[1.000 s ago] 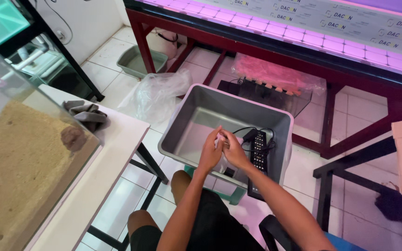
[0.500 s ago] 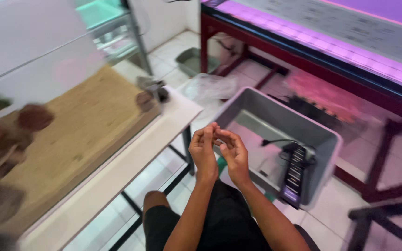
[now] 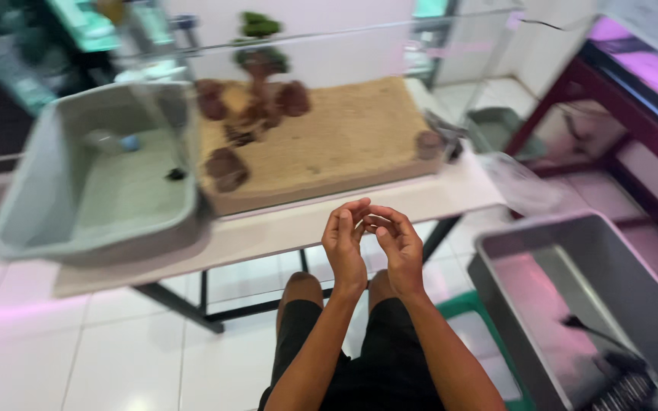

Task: The person assembles components of an aquarium lighting system and an internal filter by hand, connecting mounts to the light bar and assembling the filter's intake and outlet parts.

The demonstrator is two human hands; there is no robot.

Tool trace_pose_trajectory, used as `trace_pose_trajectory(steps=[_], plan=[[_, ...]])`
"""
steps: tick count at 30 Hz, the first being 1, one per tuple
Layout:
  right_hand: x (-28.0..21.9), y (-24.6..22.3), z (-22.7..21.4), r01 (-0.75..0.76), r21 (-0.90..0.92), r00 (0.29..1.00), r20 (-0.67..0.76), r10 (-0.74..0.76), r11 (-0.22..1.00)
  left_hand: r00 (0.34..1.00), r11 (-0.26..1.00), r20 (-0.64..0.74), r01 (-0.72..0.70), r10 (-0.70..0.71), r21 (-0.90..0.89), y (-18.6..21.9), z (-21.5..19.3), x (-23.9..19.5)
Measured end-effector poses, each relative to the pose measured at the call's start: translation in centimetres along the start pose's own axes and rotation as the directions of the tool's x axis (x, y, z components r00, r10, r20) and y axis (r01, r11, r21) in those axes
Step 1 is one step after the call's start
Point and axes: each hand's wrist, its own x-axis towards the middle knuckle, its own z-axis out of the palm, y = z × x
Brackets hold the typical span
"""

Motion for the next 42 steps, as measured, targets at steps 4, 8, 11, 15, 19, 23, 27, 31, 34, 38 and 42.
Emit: trace_pose_trajectory(steps=[4,8,11,15,19,23,27,31,34,38,42], plan=[[0.4,1.1,3.3,-0.048,0.024,0.992,0.118,0.045,0.999,0.991,0.989,-0.057,-0.117,0.122,0.096,2.0,-2.5,0.8],[0.3,1.2,6.4,-0.092,0.036,0.97,0.23,0.082,0.995,0.969,0.96,-0.105,-0.199,0.222,0.197,3.6,-5.0,1.0],[-0.2,1.6,8.3,-0.12,0.042,0.951,0.291,0.103,0.992,0.954,0.946,-0.14,-0.229,0.264,0.229,4.5,-6.9,1.1],[-1.1,3.1,10.3,-0.165,0.084,0.933,0.338,0.128,0.983,0.932,0.923,-0.19,-0.243,0.307,0.3,6.1,-8.3,1.0],[-2.0,2.2,11.8,-0.201,0.072,0.921,0.355,0.163,0.977,0.932,0.945,-0.234,-0.221,0.278,0.242,7.9,-9.0,0.4],[-2.6,1.3,12.1,0.131,-0.039,0.876,0.472,-0.097,0.991,0.969,0.96,-0.132,-0.18,0.21,0.213,6.8,-10.3,0.6],[-2.7,3.5,10.5,0.559,-0.144,0.674,0.652,-0.347,0.816,0.986,0.975,0.06,-0.166,0.158,0.147,6.9,-9.7,-0.5],[-2.5,3.8,9.5,0.107,-0.345,0.945,0.328,0.013,0.932,0.957,0.98,0.248,-0.176,0.149,0.089,8.2,-8.2,-1.9],[-2.5,3.6,8.1,-0.017,-0.364,0.907,0.386,0.168,0.931,0.904,0.875,0.352,-0.361,0.243,0.323,7.8,-8.3,-1.4],[-4.6,-0.7,9.3,-0.173,-0.011,0.885,0.438,0.16,0.985,0.985,0.918,0.155,-0.133,0.079,0.374,5.5,-8.5,-0.3],[-4.8,-2.6,9.2,-0.059,0.221,0.881,0.469,-0.053,0.974,0.974,0.96,-0.109,0.213,-0.196,0.181,4.5,-9.2,1.0]])
